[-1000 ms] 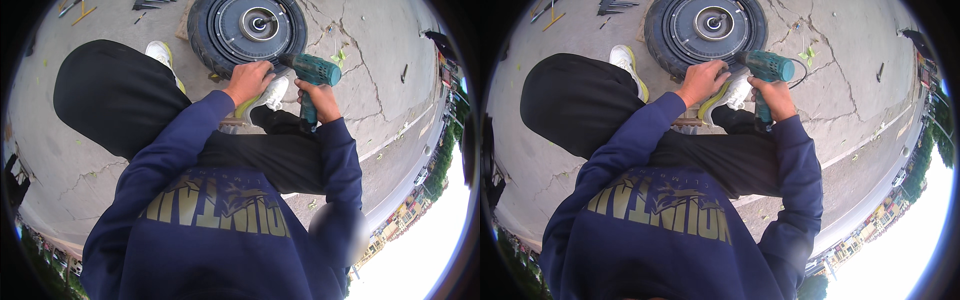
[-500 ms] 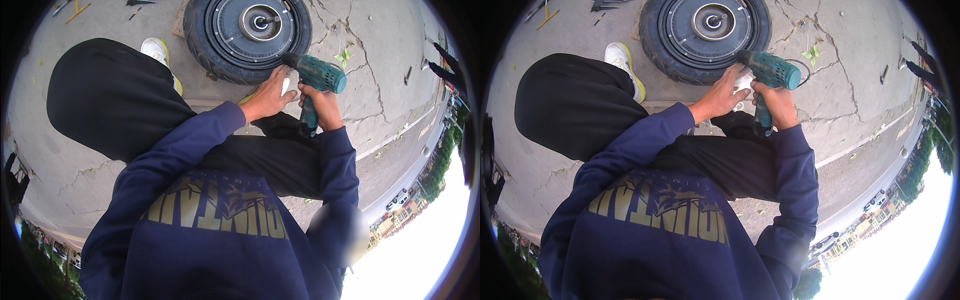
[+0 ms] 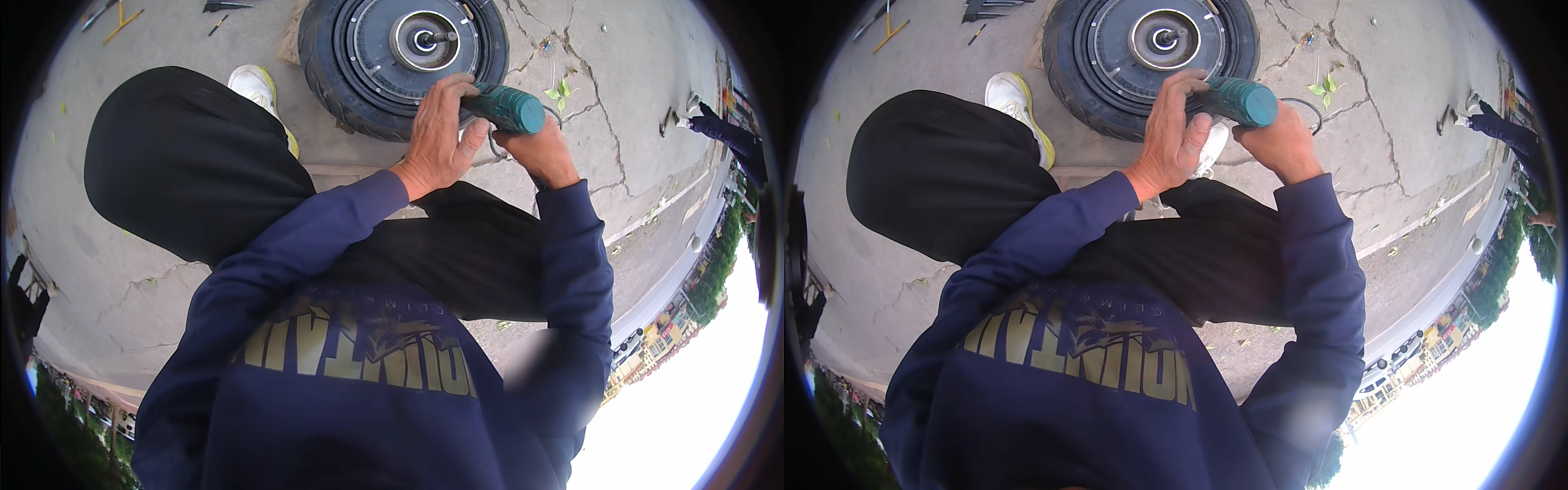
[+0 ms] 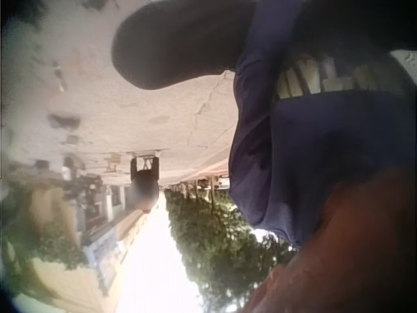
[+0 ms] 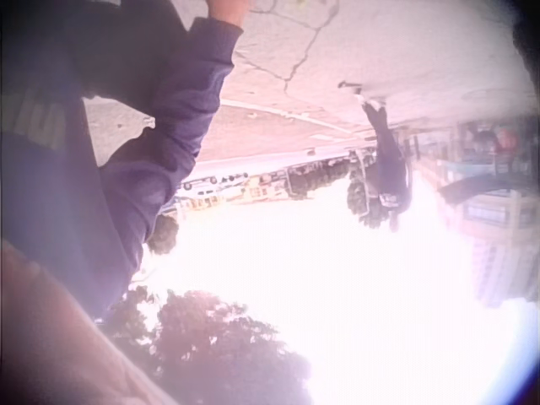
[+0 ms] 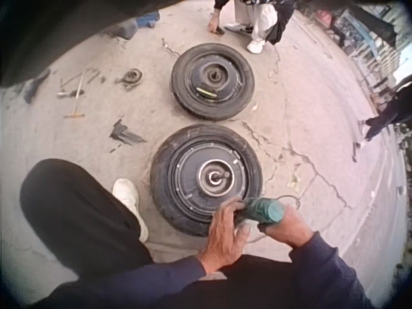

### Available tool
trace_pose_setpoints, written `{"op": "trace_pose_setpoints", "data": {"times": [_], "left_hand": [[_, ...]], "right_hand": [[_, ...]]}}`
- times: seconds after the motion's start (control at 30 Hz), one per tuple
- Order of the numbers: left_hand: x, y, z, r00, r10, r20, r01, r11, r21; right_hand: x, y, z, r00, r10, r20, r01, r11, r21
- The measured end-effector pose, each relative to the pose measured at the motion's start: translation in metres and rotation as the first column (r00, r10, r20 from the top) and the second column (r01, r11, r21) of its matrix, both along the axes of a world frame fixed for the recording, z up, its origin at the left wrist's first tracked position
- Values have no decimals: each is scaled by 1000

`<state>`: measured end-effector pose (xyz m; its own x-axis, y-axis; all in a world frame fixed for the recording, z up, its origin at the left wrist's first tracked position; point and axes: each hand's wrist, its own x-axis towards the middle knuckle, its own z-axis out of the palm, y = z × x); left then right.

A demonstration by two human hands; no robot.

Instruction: The person handles two motorcycle wheels, comparing their hubs and placing them on the ground. They retrieve bricks and a power drill, then sit on the ground to work on one wheel hub, using the drill to tighten or adjust components.

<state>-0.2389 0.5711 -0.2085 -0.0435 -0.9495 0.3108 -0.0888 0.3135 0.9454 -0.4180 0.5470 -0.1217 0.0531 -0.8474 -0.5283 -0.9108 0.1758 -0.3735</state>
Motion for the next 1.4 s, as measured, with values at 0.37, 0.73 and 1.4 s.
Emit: {"op": "trace_pose_setpoints", "data": {"times": [0.37,0.73,1.4], "left_hand": [[-53,-37,30,989,-69,-132,67,998,-21],[-57,-37,53,988,-71,-135,51,987,-150],[-106,-79,29,973,-228,-46,214,955,-206]], "right_hand": [[-43,57,-54,983,-2,185,48,969,-244],[-54,50,-56,979,-31,203,85,961,-265],[-93,50,-64,962,-203,184,228,965,-132]]}}
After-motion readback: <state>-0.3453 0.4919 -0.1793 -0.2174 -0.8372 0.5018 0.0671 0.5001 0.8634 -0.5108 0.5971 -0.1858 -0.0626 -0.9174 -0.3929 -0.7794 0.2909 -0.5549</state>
